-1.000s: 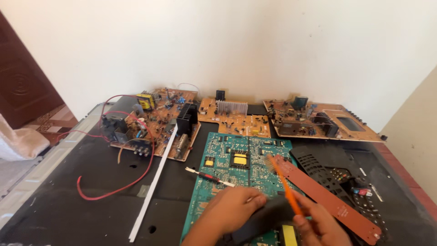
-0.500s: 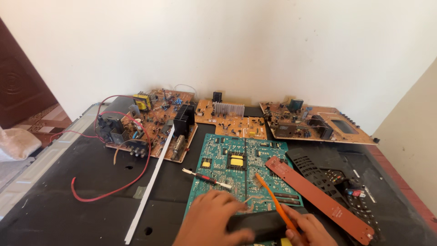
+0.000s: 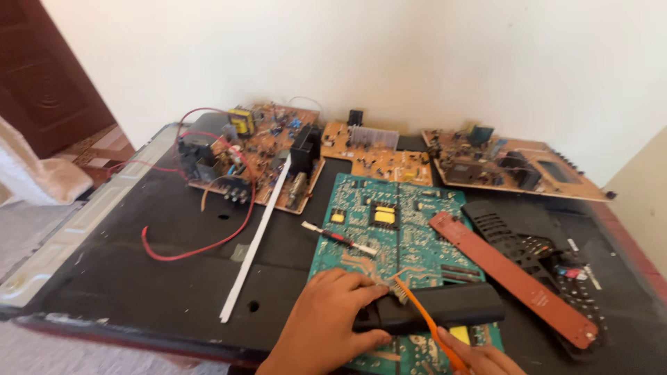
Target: The person uses an orange toothbrush to scrub the surface of a black plastic component placed on a green circuit board. The person repeatedly brushes the same area while holding the component with the other hand.
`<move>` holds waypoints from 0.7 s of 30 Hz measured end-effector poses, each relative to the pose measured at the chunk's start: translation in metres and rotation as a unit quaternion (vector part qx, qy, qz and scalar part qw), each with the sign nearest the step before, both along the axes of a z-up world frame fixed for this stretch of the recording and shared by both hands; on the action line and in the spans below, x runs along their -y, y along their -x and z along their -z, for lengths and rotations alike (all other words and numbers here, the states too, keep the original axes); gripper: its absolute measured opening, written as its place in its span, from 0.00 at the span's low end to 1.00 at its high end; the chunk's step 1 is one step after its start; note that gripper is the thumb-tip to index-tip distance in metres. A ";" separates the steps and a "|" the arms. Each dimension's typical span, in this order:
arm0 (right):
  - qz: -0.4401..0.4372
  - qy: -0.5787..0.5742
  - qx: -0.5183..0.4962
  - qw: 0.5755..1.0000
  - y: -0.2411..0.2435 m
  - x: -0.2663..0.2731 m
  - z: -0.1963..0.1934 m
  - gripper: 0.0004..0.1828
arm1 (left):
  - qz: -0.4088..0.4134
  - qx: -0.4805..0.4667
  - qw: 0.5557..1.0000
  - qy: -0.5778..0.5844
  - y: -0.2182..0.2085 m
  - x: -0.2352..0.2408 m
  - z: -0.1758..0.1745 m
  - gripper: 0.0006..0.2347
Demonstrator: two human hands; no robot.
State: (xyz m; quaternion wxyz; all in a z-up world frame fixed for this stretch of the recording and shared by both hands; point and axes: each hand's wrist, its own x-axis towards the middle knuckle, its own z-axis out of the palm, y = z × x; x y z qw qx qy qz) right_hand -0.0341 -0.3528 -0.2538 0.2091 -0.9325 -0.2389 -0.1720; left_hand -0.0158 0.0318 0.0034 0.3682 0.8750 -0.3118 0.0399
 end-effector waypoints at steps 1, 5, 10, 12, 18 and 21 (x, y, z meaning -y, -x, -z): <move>-0.026 -0.006 -0.014 1.000 -0.006 0.011 0.016 0.28 | 0.008 0.014 1.000 0.005 -0.001 -0.001 -0.002 0.26; 0.044 -0.212 -0.285 0.934 -0.025 0.035 0.045 0.27 | 0.007 0.036 0.999 -0.014 -0.016 -0.003 -0.003 0.25; 0.047 -0.100 -0.253 0.961 -0.045 0.001 0.040 0.30 | 0.006 -0.018 0.997 -0.073 -0.032 0.002 0.006 0.26; 0.052 -0.099 -0.270 0.956 -0.048 -0.011 0.045 0.31 | 0.002 -0.043 0.997 -0.070 -0.031 0.006 0.011 0.28; 0.048 -0.061 -0.309 0.948 -0.048 -0.024 0.042 0.35 | -0.077 -0.051 0.992 -0.087 -0.024 0.018 0.016 0.29; 0.030 0.008 -0.321 0.946 -0.041 -0.022 -0.031 0.37 | -0.089 -0.025 0.995 -0.048 -0.021 0.019 0.016 0.26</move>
